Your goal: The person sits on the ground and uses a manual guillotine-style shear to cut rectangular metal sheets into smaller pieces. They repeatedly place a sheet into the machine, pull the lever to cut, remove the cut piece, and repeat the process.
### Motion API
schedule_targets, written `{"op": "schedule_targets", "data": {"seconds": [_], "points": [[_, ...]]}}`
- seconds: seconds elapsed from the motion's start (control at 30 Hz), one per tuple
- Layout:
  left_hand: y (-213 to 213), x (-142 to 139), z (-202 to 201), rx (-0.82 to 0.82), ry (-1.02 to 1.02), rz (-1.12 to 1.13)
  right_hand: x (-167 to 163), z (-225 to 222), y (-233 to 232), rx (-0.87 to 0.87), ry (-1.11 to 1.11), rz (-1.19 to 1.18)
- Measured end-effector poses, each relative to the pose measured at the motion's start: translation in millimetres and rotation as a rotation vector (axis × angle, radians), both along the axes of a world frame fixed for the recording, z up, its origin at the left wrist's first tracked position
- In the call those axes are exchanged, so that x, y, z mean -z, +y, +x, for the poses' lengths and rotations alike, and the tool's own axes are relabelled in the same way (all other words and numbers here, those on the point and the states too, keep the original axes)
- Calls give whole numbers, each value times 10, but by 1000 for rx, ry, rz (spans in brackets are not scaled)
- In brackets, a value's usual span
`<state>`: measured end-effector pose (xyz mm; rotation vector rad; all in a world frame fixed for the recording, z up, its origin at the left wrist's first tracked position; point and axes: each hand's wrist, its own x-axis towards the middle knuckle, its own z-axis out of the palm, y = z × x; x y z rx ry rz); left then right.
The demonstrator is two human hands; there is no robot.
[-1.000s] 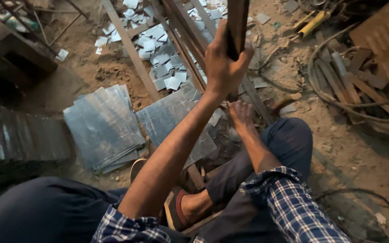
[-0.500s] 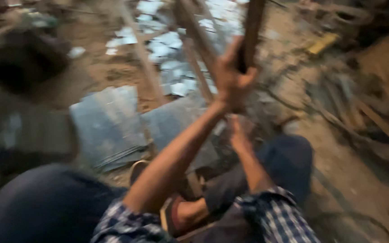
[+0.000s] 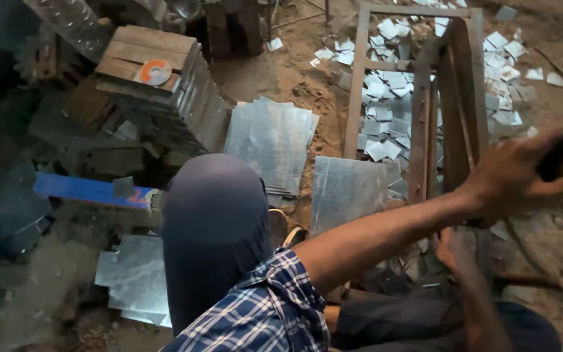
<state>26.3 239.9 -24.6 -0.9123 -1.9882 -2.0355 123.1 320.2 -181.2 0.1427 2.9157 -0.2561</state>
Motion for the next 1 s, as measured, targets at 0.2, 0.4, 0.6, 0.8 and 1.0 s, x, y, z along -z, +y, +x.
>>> {"op": "schedule_targets", "data": {"seconds": [0.2, 0.4, 0.6, 0.8, 1.0], "points": [[-105, -138, 17, -93, 73, 50, 2, -28, -30, 4, 60, -2], [-93, -189, 28, -25, -2, -136, -77, 108, -85, -29, 247, -112], [-320, -313, -262, 196, 183, -474, -187, 242, -266, 152, 226, -200], [-1402, -532, -513, 321, 511, -1032, -264, 238, -232, 222, 194, -156], [-2632, -341, -411, 875, 34, -2151, -338, 266, -275, 298, 292, -98]]}}
